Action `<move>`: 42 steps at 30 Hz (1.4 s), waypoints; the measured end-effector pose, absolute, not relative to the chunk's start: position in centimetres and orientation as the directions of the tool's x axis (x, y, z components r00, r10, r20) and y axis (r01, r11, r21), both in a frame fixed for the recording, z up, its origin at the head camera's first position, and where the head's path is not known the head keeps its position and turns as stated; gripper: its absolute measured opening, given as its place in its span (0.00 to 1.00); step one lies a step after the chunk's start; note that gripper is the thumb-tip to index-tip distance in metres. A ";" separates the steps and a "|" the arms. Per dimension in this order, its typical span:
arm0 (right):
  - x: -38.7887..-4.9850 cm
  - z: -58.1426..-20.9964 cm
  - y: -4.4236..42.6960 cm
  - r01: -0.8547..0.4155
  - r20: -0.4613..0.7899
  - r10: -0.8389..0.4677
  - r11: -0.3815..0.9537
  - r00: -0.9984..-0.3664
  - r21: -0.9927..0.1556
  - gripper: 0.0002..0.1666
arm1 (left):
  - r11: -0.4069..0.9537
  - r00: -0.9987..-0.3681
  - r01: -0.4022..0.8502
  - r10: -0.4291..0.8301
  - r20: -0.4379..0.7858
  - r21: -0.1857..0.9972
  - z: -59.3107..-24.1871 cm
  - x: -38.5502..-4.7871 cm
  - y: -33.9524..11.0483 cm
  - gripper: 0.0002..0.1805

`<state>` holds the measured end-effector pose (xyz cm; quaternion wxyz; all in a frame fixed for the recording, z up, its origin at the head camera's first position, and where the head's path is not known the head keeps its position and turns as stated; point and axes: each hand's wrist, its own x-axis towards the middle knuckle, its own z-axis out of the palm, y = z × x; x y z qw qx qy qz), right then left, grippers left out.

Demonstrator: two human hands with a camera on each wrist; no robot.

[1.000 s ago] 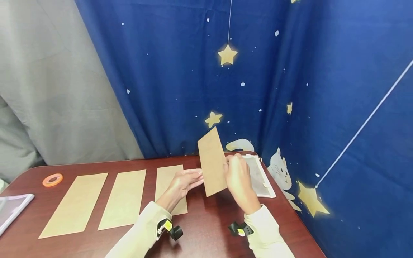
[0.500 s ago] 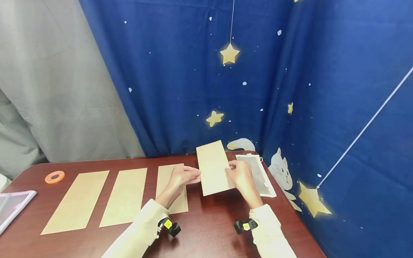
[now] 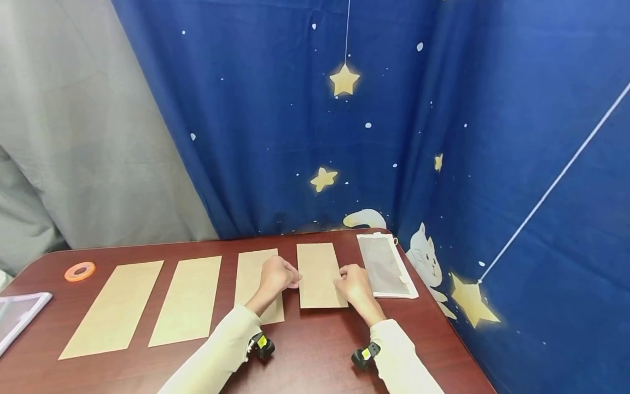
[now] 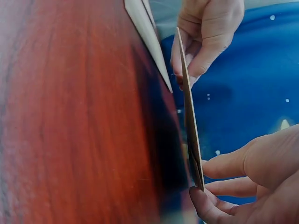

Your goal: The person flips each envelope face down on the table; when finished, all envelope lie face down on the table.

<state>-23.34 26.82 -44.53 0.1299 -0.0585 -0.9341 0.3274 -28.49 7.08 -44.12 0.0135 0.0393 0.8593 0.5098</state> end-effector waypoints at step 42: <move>-23.9 -45.8 28.0 -0.077 0.302 0.079 0.879 -0.950 -0.471 0.25 | 0.755 -0.863 0.505 0.419 0.283 0.420 -45.4 -27.1 2.4 0.21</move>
